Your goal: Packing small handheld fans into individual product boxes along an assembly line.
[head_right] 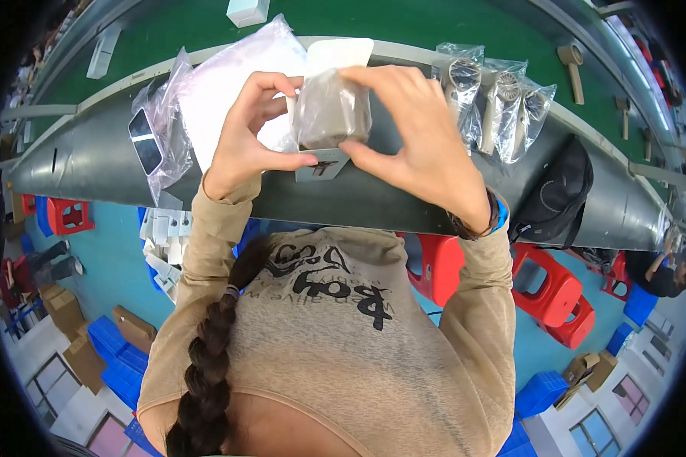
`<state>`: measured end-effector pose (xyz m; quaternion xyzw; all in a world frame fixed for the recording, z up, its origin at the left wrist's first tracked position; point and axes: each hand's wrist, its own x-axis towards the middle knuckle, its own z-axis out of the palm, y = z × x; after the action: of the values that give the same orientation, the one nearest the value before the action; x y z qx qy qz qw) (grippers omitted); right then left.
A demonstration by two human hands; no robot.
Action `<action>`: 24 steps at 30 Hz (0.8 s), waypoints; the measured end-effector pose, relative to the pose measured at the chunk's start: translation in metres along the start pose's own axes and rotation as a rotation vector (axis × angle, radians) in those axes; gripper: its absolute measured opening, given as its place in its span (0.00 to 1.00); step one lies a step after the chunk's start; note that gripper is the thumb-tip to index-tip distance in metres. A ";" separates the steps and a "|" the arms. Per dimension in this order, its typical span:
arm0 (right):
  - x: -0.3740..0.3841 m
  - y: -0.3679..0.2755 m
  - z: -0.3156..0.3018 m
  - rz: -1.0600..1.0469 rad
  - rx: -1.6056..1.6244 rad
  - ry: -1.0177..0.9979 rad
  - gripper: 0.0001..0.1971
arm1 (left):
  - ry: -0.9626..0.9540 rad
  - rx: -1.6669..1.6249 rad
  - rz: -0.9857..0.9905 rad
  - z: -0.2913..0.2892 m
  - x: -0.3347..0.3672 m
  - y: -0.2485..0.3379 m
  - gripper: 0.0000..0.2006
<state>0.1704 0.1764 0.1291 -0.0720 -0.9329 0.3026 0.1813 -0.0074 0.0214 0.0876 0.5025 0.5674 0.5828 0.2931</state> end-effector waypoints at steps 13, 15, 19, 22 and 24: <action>-0.007 -0.011 0.041 -0.294 -0.255 0.155 0.19 | 0.039 -0.001 0.028 0.004 -0.022 -0.006 0.38; -0.008 -0.012 0.054 -0.455 -0.356 0.130 0.17 | 0.068 -0.088 0.060 0.007 -0.028 -0.007 0.37; -0.004 -0.020 0.057 -0.428 -0.361 0.147 0.16 | 0.104 -0.113 0.132 0.004 -0.035 -0.019 0.36; -0.004 -0.018 0.051 -0.426 -0.235 0.218 0.18 | 0.127 -0.120 0.107 0.003 -0.041 -0.020 0.36; -0.008 -0.013 0.050 -0.414 -0.192 0.275 0.20 | 0.135 -0.126 0.108 0.004 -0.042 -0.018 0.37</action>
<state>0.1590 0.1373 0.0969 0.0630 -0.9188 0.1566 0.3567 0.0055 -0.0122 0.0588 0.4724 0.5202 0.6649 0.2532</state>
